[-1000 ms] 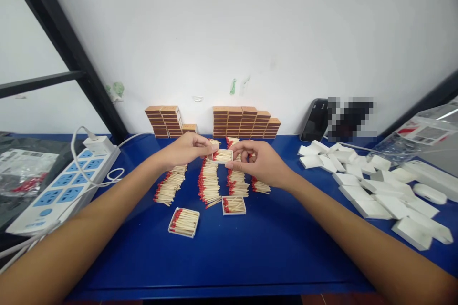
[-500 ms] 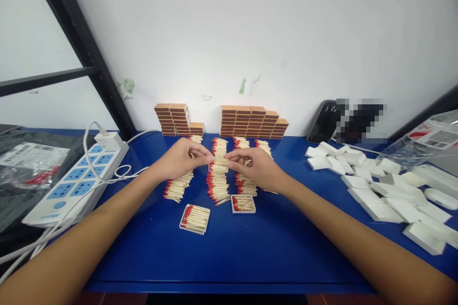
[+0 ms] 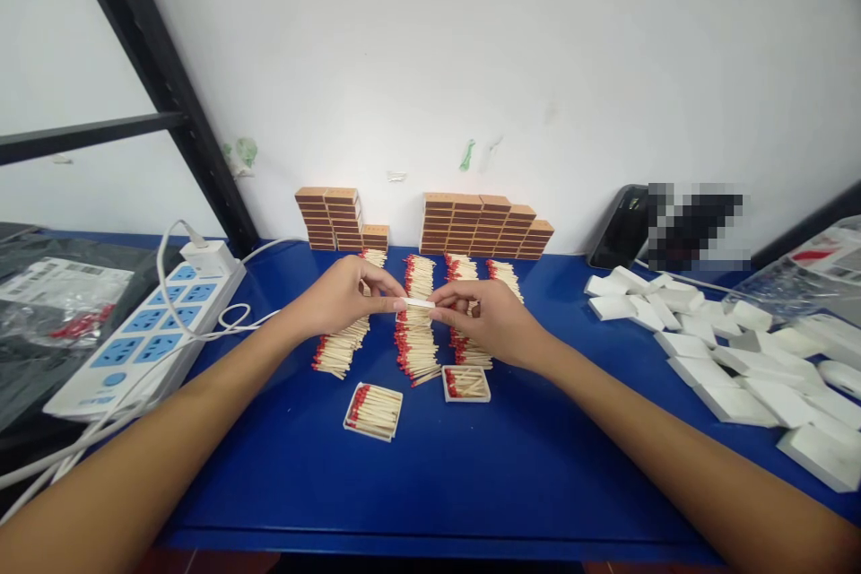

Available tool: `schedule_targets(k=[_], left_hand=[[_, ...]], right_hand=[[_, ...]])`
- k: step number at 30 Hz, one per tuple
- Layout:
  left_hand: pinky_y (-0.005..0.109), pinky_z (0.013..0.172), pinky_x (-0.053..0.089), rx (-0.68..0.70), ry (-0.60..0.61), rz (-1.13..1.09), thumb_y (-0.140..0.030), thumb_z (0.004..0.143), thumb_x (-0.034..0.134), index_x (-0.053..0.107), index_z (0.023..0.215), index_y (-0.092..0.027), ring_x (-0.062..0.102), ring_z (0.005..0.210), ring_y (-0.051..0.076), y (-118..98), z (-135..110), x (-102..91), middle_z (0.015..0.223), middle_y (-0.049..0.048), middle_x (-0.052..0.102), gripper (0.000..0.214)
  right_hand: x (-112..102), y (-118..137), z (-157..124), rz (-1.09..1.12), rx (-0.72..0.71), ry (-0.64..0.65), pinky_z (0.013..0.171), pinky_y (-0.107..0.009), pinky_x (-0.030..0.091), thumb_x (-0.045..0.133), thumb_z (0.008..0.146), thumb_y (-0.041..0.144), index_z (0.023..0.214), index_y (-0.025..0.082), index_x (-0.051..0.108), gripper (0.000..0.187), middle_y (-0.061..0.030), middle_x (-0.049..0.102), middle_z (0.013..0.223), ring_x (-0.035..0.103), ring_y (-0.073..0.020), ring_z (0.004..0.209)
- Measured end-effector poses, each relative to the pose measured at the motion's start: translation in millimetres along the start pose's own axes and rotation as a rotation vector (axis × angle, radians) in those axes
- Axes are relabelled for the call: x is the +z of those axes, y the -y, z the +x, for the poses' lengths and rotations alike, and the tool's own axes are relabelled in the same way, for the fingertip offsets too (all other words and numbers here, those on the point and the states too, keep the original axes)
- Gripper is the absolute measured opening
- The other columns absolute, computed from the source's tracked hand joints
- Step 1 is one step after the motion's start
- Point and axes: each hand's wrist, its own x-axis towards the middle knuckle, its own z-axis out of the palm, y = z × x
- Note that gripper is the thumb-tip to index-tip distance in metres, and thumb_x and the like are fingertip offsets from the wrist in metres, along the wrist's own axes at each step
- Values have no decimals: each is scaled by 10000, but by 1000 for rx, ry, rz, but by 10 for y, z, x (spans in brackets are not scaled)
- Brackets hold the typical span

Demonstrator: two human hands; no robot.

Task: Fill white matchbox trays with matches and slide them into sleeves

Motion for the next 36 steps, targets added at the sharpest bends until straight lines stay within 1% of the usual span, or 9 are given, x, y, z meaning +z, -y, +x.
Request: schedule_targets(k=[4,9,13,20,24,30,36], left_hand=[[264,584,372,-19,13,-9,-451,837,825,859,923,-223,537,642,131,8,2,-2,774,19,773,246],[266,575,368,-7,22,-10,-436,821,839,863,926,-237,531,629,133,21,2,-16,757,14,766,226],[273,579,380,-7,20,-7,-423,809,850,864,924,-234,552,632,140,9,-1,-22,763,18,772,221],[283,588,391,11,-5,19,-399,797,867,863,908,-242,580,645,146,3,-2,-18,770,17,779,192],[295,639,432,51,-33,4,-371,802,872,865,921,-251,648,724,168,6,-16,-22,841,26,806,169],[306,677,458,101,-60,-21,-385,799,887,867,915,-257,683,779,183,15,-1,-22,880,31,815,174],[305,704,469,138,-92,-31,-369,804,888,863,895,-265,693,809,182,5,-7,-12,895,22,818,141]], right_hand=[[-24,28,-22,-44,-28,-7,560,-273,341,729,924,337,961,226,814,145,26,657,673,476,-125,586],[-28,23,-35,-77,-56,-13,555,-261,336,747,928,314,968,228,816,117,47,599,623,447,-118,567],[-19,3,-39,-99,-79,-23,551,-253,338,748,936,285,979,230,818,99,51,597,622,446,-115,564],[-10,-14,-36,-169,-161,-82,560,-252,363,781,921,253,1005,218,831,104,26,705,709,483,-112,572],[-12,-22,-44,-177,-200,-122,559,-250,375,807,898,223,992,218,837,99,20,751,742,502,-108,564],[-10,-36,-45,-180,-249,-174,546,-250,385,821,886,196,986,233,847,110,24,782,769,539,-109,574],[-16,-57,-37,-187,-295,-200,571,-249,417,819,892,192,1022,232,850,140,12,813,833,587,-119,608]])
